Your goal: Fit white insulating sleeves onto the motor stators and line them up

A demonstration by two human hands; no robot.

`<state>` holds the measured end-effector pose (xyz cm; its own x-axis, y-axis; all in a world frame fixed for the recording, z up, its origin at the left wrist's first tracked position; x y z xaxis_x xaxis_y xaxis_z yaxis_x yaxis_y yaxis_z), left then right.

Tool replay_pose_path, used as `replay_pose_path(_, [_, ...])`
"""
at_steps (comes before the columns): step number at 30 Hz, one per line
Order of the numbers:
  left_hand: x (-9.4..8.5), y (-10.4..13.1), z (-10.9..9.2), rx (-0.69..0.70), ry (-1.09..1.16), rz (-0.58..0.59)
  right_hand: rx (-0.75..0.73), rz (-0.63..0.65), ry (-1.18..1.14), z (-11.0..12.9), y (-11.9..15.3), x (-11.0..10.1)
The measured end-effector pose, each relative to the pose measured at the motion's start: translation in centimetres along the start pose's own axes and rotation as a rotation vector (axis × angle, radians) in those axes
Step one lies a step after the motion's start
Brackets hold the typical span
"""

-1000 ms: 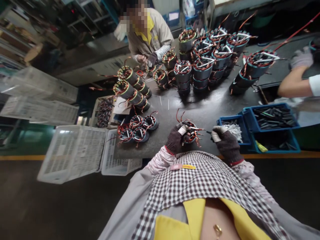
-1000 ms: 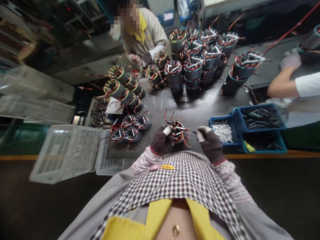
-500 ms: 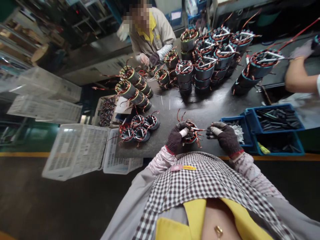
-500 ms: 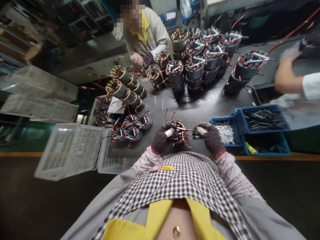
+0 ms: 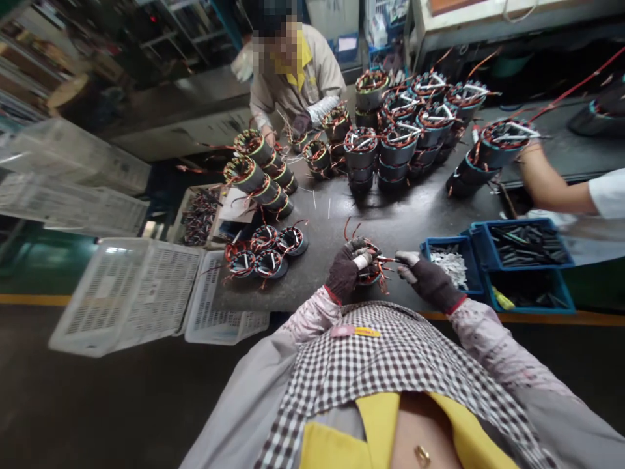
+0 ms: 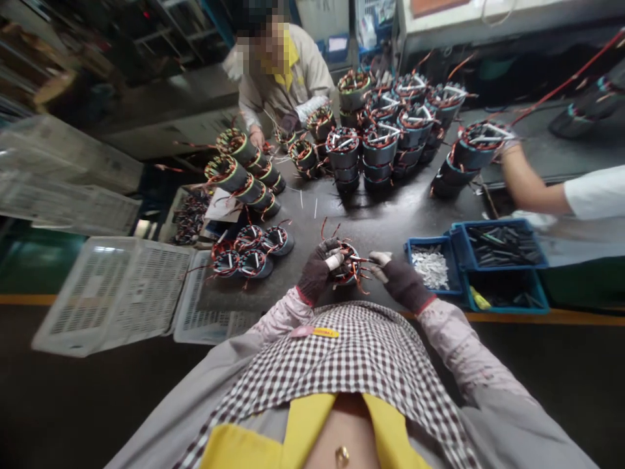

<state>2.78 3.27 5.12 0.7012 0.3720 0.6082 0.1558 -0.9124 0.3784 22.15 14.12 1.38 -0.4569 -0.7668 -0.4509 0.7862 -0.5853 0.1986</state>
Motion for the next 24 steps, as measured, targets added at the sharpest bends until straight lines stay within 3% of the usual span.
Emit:
replay_pose_path(4, [0.0,-0.3,-0.4,0.000,-0.049,0.006,-0.016,0.230,0.345,0.7,-2.7,-0.1])
replay_pose_path(9, [0.1,0.1,-0.6,-0.015,-0.229,0.017,-0.043,0.384,0.175,2.7,-3.2,-0.5])
replay_pose_path(14, [-0.3,-0.6,-1.4,-0.064,-0.375,-0.034,0.076,0.243,0.044,3.4,-3.8,-0.8])
replay_pose_path(19, [1.3,-0.7,-1.7,-0.153,-0.464,-0.019,0.228,0.329,-0.134,3.8,-4.3,-0.5])
replay_pose_path(24, [2.2,-0.9,-1.4,-0.212,-0.507,-0.018,0.150,0.020,-0.073,3.8,-1.6,-0.2])
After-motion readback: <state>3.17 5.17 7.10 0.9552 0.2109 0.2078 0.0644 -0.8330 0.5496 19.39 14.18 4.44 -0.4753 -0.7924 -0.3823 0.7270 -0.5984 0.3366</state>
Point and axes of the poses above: each hand's wrist, its own y-axis away from the middle knuckle, its own x-axis out of the palm, z = x × y, the point moved 1 cm from there along -y, towards the middle knuckle, and after that the axes turned 14 degrees about z, right-handed, at the moved point
